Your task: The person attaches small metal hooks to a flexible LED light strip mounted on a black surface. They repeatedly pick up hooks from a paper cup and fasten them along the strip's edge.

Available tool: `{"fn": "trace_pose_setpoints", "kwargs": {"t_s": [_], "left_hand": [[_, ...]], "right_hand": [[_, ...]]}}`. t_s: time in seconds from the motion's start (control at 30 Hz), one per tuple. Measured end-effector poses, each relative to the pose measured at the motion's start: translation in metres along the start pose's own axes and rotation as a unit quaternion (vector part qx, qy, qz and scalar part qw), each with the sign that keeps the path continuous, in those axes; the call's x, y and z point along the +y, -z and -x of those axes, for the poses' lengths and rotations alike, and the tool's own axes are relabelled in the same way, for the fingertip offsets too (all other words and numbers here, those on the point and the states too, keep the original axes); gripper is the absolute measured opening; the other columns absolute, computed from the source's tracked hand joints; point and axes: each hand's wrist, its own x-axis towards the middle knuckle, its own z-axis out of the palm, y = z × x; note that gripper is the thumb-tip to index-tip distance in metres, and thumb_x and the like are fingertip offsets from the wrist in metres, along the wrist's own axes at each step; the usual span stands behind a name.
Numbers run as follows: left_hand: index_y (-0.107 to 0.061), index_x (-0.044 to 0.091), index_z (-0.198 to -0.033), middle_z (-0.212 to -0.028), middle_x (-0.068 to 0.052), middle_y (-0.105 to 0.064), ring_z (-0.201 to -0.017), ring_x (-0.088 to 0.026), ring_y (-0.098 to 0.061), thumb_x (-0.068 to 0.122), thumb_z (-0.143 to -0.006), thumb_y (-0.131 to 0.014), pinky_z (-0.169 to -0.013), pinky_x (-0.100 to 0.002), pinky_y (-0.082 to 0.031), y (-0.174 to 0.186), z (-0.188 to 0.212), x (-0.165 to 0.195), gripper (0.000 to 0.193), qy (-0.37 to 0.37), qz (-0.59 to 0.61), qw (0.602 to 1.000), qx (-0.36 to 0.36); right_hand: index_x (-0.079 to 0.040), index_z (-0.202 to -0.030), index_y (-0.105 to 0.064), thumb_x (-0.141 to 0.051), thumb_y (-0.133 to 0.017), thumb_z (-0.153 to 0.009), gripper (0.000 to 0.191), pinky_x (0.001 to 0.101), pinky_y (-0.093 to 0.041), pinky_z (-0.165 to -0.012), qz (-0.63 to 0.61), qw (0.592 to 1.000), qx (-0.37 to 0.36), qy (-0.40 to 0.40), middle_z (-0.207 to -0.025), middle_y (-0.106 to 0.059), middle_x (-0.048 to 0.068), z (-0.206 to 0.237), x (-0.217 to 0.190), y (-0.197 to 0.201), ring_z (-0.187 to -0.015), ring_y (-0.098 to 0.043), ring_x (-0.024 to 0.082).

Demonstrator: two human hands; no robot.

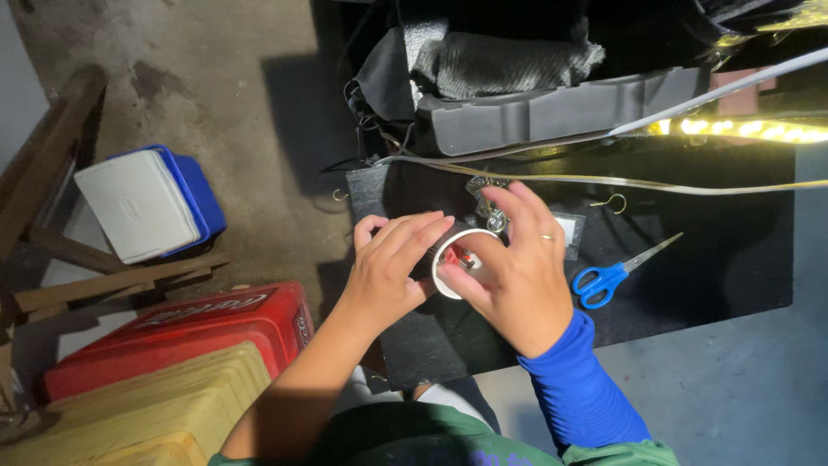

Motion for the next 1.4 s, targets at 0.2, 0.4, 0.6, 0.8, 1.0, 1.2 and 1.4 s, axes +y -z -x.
{"fn": "trace_pose_setpoints", "kwargs": {"t_s": [0.2, 0.4, 0.6, 0.8, 1.0, 1.2, 1.4], "left_hand": [[-0.061, 0.017, -0.135, -0.133, -0.001, -0.068, -0.120, -0.018, -0.065, 0.022, -0.075, -0.086, -0.100, -0.040, -0.037, 0.001, -0.005, 0.002, 0.065, 0.005, 0.006, 1.000, -0.012], [-0.061, 0.016, -0.134, -0.132, -0.003, -0.067, -0.119, -0.019, -0.065, 0.023, -0.072, -0.088, -0.100, -0.040, -0.037, 0.001, -0.008, -0.003, 0.068, 0.006, 0.025, 0.999, -0.026], [-0.061, 0.017, -0.135, -0.132, -0.003, -0.068, -0.119, -0.018, -0.066, 0.023, -0.074, -0.088, -0.103, -0.040, -0.037, 0.000, -0.009, -0.003, 0.067, 0.009, 0.033, 0.999, -0.040], [-0.062, 0.017, -0.136, -0.135, -0.003, -0.068, -0.121, -0.019, -0.066, 0.019, -0.075, -0.086, -0.106, -0.041, -0.037, -0.002, -0.009, -0.001, 0.065, 0.002, 0.013, 0.999, -0.053], [-0.061, 0.018, -0.137, -0.136, -0.004, -0.066, -0.124, -0.021, -0.063, 0.017, -0.074, -0.084, -0.105, -0.042, -0.037, -0.001, -0.012, 0.003, 0.066, -0.004, 0.024, 0.997, -0.080], [-0.061, 0.018, -0.138, -0.135, -0.003, -0.067, -0.125, -0.021, -0.063, 0.012, -0.072, -0.081, -0.105, -0.039, -0.038, 0.005, -0.017, 0.002, 0.069, 0.013, 0.047, 0.993, -0.110], [-0.060, 0.018, -0.140, -0.133, -0.003, -0.066, -0.122, -0.023, -0.062, 0.018, -0.074, -0.086, -0.104, -0.040, -0.037, 0.004, -0.020, -0.001, 0.071, 0.006, 0.060, 0.991, -0.116]], "right_hand": [[-0.013, -0.103, -0.076, -0.015, -0.086, -0.076, 0.028, 0.0500, -0.043, -0.108, -0.044, 0.998, -0.008, 0.036, -0.128, -0.061, 0.012, 0.011, 0.013, 0.012, -0.133, -0.053, 0.040], [-0.005, -0.113, -0.074, -0.001, -0.079, -0.086, 0.028, 0.0334, -0.056, -0.095, -0.191, 0.977, 0.064, -0.071, -0.118, -0.068, 0.011, 0.052, 0.043, 0.031, -0.107, -0.071, 0.022], [-0.001, -0.116, -0.073, -0.003, -0.081, -0.089, 0.028, 0.0321, -0.056, -0.086, -0.133, 0.976, 0.046, -0.165, -0.110, -0.073, 0.013, 0.050, 0.074, 0.017, -0.094, -0.072, 0.023], [-0.008, -0.116, -0.070, -0.003, -0.073, -0.086, 0.030, 0.0400, -0.053, -0.102, -0.154, 0.982, 0.078, -0.080, -0.134, -0.061, 0.017, 0.045, 0.055, 0.014, -0.116, -0.066, 0.030], [-0.013, -0.105, -0.074, -0.013, -0.076, -0.075, 0.030, 0.0570, -0.034, -0.113, -0.042, 0.997, -0.039, 0.061, -0.143, -0.052, 0.024, 0.016, 0.028, 0.008, -0.139, -0.041, 0.049], [-0.014, -0.102, -0.073, -0.020, -0.074, -0.080, 0.023, 0.0612, -0.031, -0.113, 0.025, 0.993, -0.089, 0.078, -0.140, -0.052, 0.023, -0.006, 0.022, 0.000, -0.140, -0.040, 0.048], [-0.013, -0.102, -0.071, -0.022, -0.075, -0.083, 0.021, 0.0604, -0.033, -0.114, 0.046, 0.991, -0.109, 0.058, -0.140, -0.052, 0.020, 0.002, 0.024, 0.010, -0.139, -0.042, 0.046]]}}
